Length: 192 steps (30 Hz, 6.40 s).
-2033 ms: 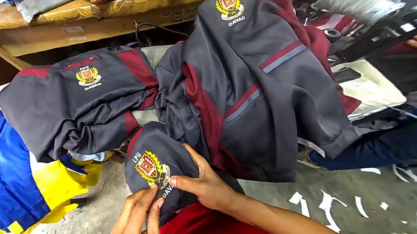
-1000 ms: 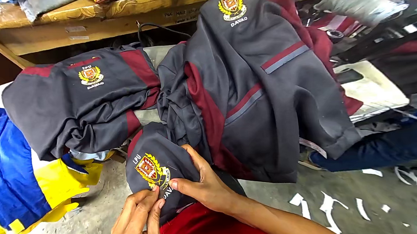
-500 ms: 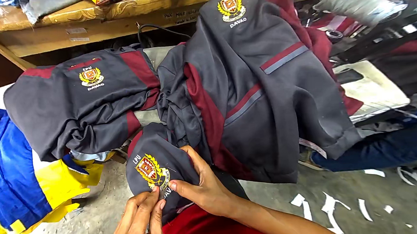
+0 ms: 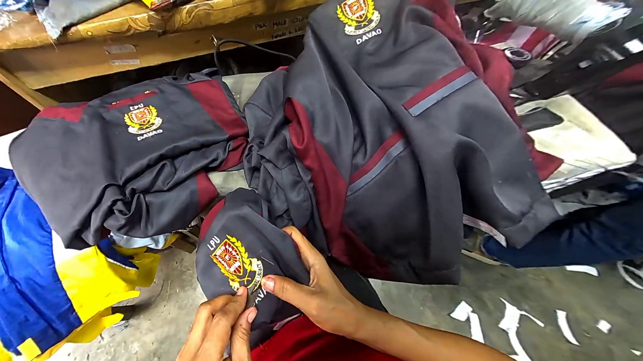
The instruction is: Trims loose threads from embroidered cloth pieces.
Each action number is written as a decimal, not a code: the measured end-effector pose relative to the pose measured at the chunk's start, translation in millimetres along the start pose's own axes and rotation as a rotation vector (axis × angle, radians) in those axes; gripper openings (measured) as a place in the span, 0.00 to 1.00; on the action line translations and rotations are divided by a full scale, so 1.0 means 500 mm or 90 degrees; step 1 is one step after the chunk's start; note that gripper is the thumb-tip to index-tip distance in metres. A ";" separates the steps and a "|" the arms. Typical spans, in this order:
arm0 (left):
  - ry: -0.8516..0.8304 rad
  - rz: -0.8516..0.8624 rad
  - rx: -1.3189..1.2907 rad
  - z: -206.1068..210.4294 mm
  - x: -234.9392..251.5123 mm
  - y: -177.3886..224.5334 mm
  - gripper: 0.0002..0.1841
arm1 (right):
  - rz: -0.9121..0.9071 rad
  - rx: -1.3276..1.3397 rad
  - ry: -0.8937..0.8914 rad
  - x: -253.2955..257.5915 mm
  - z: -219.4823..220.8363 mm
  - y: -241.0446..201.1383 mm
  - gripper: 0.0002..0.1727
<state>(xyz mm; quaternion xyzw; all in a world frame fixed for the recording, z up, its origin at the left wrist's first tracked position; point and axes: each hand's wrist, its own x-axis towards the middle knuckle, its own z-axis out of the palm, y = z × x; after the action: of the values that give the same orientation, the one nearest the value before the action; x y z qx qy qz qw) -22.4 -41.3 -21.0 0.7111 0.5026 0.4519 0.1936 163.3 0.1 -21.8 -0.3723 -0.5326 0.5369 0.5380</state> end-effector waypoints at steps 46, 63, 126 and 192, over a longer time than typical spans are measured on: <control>0.001 0.007 -0.130 0.008 0.006 -0.024 0.07 | 0.076 0.113 -0.001 -0.003 -0.002 0.001 0.31; 0.030 -0.050 -0.142 0.012 -0.002 -0.012 0.09 | 0.087 0.119 0.016 -0.007 -0.002 0.003 0.31; -0.013 -0.021 -0.030 -0.004 0.000 0.001 0.11 | 0.037 0.053 -0.032 -0.003 -0.005 0.010 0.27; 0.041 -0.046 -0.104 0.016 0.000 -0.006 0.11 | 0.109 0.217 -0.001 -0.009 -0.002 0.012 0.32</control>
<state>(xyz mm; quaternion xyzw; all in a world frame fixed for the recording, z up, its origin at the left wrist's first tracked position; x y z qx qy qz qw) -17.1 -38.5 -27.0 0.6592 0.4955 0.5068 0.2510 163.9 -3.2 -28.7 -0.3192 -0.4006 0.6633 0.5456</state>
